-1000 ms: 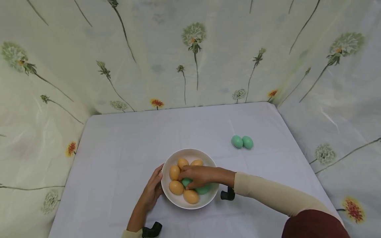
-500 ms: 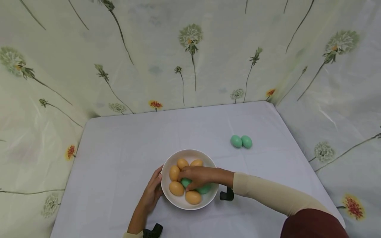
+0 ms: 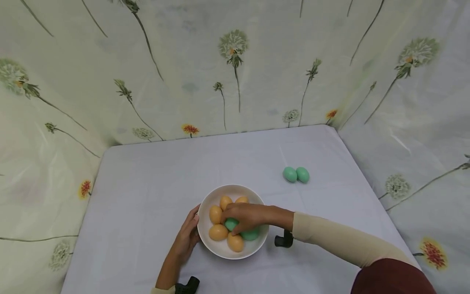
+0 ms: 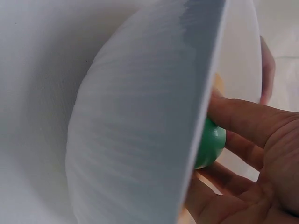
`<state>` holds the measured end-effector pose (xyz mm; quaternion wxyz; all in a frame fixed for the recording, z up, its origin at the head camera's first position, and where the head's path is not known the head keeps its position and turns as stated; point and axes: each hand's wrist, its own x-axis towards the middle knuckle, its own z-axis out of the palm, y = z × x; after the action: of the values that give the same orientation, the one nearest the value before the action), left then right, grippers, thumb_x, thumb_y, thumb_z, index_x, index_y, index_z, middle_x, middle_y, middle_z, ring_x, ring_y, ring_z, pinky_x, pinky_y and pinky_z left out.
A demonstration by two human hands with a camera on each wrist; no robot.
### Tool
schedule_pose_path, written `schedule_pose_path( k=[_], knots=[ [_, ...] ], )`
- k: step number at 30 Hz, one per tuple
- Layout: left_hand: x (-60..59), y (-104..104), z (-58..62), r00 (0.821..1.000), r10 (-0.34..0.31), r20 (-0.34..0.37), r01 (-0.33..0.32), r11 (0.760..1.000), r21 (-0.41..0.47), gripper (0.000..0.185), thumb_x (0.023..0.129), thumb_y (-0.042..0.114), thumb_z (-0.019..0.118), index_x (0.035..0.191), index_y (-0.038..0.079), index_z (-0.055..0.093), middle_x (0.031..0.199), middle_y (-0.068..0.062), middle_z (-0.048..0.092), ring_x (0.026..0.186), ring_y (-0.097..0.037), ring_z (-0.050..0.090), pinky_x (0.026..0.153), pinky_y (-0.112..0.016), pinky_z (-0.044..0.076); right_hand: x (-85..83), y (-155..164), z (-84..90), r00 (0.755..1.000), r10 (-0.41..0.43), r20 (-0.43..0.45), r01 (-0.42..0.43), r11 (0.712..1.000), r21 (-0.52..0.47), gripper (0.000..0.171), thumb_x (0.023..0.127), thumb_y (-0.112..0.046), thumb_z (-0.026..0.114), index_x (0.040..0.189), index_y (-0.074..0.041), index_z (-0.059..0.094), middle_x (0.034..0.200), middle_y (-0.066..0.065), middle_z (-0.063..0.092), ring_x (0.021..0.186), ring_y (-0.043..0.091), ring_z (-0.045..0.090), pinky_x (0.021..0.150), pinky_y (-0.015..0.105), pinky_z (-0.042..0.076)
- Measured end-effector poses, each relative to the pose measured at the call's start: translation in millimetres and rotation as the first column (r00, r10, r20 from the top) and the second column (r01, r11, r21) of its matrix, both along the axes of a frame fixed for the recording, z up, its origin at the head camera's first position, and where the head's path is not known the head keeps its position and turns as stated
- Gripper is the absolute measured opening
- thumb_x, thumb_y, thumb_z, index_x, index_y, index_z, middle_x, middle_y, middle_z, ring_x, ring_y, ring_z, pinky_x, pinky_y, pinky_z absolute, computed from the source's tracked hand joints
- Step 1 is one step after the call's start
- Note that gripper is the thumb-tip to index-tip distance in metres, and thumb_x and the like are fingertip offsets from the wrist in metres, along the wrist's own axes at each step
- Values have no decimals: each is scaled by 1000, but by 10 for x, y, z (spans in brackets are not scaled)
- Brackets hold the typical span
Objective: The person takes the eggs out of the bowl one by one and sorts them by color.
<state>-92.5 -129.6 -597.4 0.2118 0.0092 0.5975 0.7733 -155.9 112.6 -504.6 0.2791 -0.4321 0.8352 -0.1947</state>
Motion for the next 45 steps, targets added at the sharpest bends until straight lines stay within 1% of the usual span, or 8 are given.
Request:
schedule_pose_path(
  k=[9,13,17,21,26,30,37,45],
  knots=[
    [-7,-2,12,1000,-2,-8,2,1000,4,52,107,39,35,156,22,28,163,-12,25,142,-40,35,93,-44,51,-83,142,133,999,-8,-32,6,997,-76,38,83,-14,80,119,-13,69,119,-2,64,112,10,54,102,27,44],
    [-14,4,6,1000,4,-3,-4,1000,1,51,107,40,36,156,24,29,163,-12,26,142,-41,35,94,-45,51,-138,246,252,997,-76,-18,74,994,-78,40,85,-17,80,123,-13,67,123,-2,62,114,11,54,100,29,46],
    [-20,2,6,1000,8,5,-8,1000,-9,52,106,41,37,155,26,30,163,-11,27,142,-42,35,95,-46,51,-200,374,429,988,-154,-5,153,984,-89,40,87,-19,78,125,-14,65,127,0,60,116,14,56,94,28,51],
    [-13,0,11,1000,12,9,-12,1000,-11,52,106,41,37,155,26,29,163,-11,26,141,-42,37,94,-47,52,-263,530,586,976,-220,9,219,967,-129,41,87,-19,78,125,-15,65,128,2,60,116,17,58,87,25,55],
    [-5,7,9,1000,11,11,-11,1000,-18,52,106,41,37,155,25,29,163,-12,26,141,-43,37,93,-47,52,-346,807,697,954,-299,10,295,936,-191,41,87,-16,78,125,-11,64,130,6,59,116,23,59,84,26,57],
    [0,10,6,1000,7,12,-7,1000,-21,52,106,41,37,155,25,29,164,-12,25,142,-43,36,95,-47,52,-422,1058,713,932,-362,-10,352,914,-202,42,88,-14,77,127,-11,63,131,9,58,117,26,59,84,28,58],
    [1,6,19,1000,6,11,-5,1000,-27,53,106,43,37,155,26,29,164,-12,25,143,-44,35,95,-47,51,-546,1410,646,879,-476,-30,465,869,-171,41,89,-17,76,128,-11,63,131,11,58,114,28,59,88,35,57],
    [4,13,4,1000,6,14,-6,1000,-15,55,106,42,38,156,22,27,164,-14,23,142,-44,36,93,-47,52,-659,1648,464,851,-518,-87,505,852,-139,40,90,-19,76,127,-10,64,130,13,59,114,29,58,90,43,55]
  ],
)
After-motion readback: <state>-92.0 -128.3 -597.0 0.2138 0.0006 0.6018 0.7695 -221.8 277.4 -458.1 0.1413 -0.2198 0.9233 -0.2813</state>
